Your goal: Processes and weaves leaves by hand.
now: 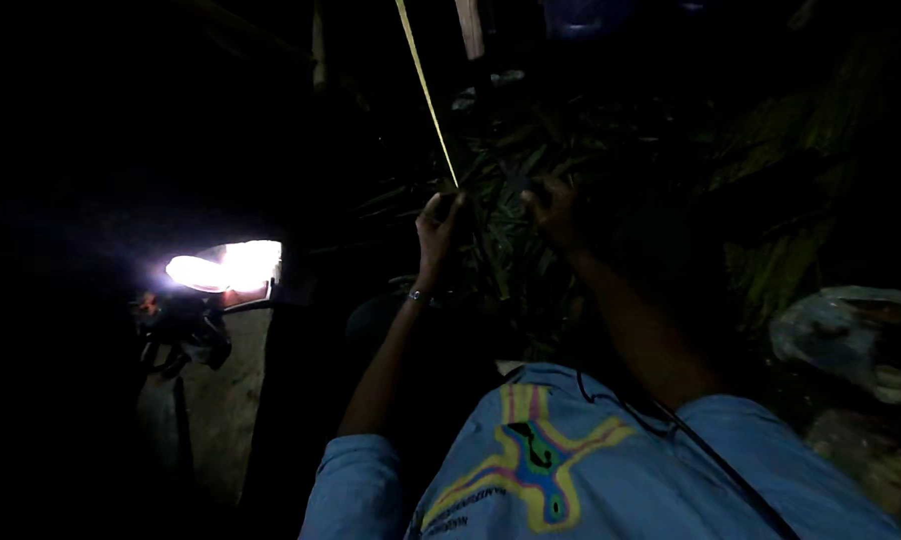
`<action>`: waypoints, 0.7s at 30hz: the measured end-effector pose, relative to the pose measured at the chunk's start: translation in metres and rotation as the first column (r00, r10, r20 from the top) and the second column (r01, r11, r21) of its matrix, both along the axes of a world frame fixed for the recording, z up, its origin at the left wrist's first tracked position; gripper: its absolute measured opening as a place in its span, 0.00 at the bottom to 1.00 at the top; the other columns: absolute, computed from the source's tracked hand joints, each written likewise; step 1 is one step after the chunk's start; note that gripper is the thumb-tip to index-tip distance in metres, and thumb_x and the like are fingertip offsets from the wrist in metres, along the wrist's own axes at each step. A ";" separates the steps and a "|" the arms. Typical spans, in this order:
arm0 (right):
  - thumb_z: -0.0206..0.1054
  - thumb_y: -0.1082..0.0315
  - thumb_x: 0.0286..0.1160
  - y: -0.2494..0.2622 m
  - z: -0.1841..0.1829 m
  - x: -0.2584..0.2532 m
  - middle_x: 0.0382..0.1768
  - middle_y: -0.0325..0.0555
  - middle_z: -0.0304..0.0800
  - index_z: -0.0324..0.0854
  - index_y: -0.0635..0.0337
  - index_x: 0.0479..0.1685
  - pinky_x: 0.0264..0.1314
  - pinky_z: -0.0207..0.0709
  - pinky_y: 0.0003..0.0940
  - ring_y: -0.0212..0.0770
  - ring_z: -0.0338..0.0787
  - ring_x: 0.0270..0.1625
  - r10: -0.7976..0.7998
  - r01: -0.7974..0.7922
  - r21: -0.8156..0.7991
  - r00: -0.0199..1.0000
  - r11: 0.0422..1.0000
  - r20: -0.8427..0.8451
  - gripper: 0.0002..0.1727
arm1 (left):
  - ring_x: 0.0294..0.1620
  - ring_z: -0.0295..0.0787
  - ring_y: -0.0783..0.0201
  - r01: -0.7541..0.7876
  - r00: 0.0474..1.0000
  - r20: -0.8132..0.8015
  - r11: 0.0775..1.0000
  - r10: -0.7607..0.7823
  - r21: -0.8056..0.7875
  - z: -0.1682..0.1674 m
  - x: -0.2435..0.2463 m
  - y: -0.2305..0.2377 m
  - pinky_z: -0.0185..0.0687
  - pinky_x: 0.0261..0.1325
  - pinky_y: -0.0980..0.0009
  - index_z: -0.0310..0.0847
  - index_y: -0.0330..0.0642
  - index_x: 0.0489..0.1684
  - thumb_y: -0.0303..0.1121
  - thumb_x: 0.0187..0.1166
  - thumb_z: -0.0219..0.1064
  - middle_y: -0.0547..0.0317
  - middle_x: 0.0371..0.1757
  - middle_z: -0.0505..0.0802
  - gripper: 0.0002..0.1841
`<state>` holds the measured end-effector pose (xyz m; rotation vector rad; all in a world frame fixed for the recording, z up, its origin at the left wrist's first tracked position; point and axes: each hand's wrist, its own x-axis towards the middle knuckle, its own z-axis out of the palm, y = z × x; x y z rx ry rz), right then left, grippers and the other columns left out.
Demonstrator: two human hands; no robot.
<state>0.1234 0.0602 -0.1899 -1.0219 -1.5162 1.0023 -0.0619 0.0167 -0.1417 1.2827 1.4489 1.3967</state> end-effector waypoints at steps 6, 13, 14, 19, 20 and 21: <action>0.83 0.59 0.67 -0.001 0.006 0.000 0.51 0.59 0.89 0.76 0.64 0.71 0.55 0.84 0.53 0.51 0.90 0.48 0.115 -0.060 -0.322 0.982 0.945 0.153 0.34 | 0.30 0.87 0.65 0.131 0.988 0.118 0.957 -0.104 -0.260 -0.027 -0.016 0.041 0.89 0.36 0.67 0.80 0.31 0.54 0.30 0.88 0.61 0.54 0.36 0.89 0.10; 0.78 0.64 0.73 0.040 0.025 0.014 0.43 0.62 0.90 0.87 0.67 0.51 0.52 0.81 0.61 0.58 0.90 0.45 0.294 -0.095 -0.404 0.834 0.910 0.466 0.16 | 0.32 0.88 0.68 0.278 0.924 0.308 0.951 -0.226 -0.135 -0.042 -0.019 0.066 0.89 0.38 0.70 0.81 0.40 0.49 0.28 0.88 0.60 0.60 0.36 0.90 0.05; 0.78 0.65 0.72 0.051 0.029 0.018 0.41 0.62 0.90 0.87 0.68 0.47 0.50 0.80 0.62 0.58 0.89 0.43 0.318 -0.121 -0.390 0.811 0.913 0.492 0.14 | 0.30 0.87 0.70 0.292 0.928 0.284 0.945 -0.242 -0.149 -0.043 -0.020 0.066 0.87 0.36 0.73 0.82 0.44 0.51 0.31 0.88 0.61 0.61 0.36 0.90 0.06; 0.74 0.69 0.74 0.107 0.043 0.041 0.37 0.63 0.89 0.87 0.70 0.40 0.50 0.78 0.64 0.61 0.89 0.43 0.316 -0.223 -0.223 0.687 0.949 0.654 0.10 | 0.30 0.86 0.68 0.247 0.951 -0.107 0.920 -0.290 -0.303 -0.046 -0.024 0.070 0.86 0.35 0.70 0.82 0.41 0.65 0.42 0.91 0.59 0.54 0.42 0.91 0.17; 0.73 0.70 0.75 0.115 0.044 0.045 0.39 0.64 0.90 0.87 0.70 0.42 0.52 0.78 0.65 0.63 0.90 0.46 0.286 -0.204 -0.200 0.664 0.958 0.691 0.09 | 0.30 0.86 0.67 0.195 0.928 -0.267 0.948 -0.261 -0.252 -0.047 -0.021 0.070 0.86 0.35 0.69 0.83 0.39 0.63 0.39 0.90 0.60 0.53 0.41 0.92 0.15; 0.72 0.70 0.76 0.121 0.047 0.049 0.42 0.64 0.90 0.88 0.69 0.44 0.55 0.77 0.66 0.64 0.90 0.49 0.260 -0.169 -0.198 0.639 0.966 0.724 0.09 | 0.32 0.88 0.67 0.138 0.879 -0.440 0.981 -0.184 -0.136 -0.051 -0.020 0.072 0.87 0.38 0.69 0.85 0.37 0.58 0.36 0.89 0.62 0.53 0.41 0.93 0.13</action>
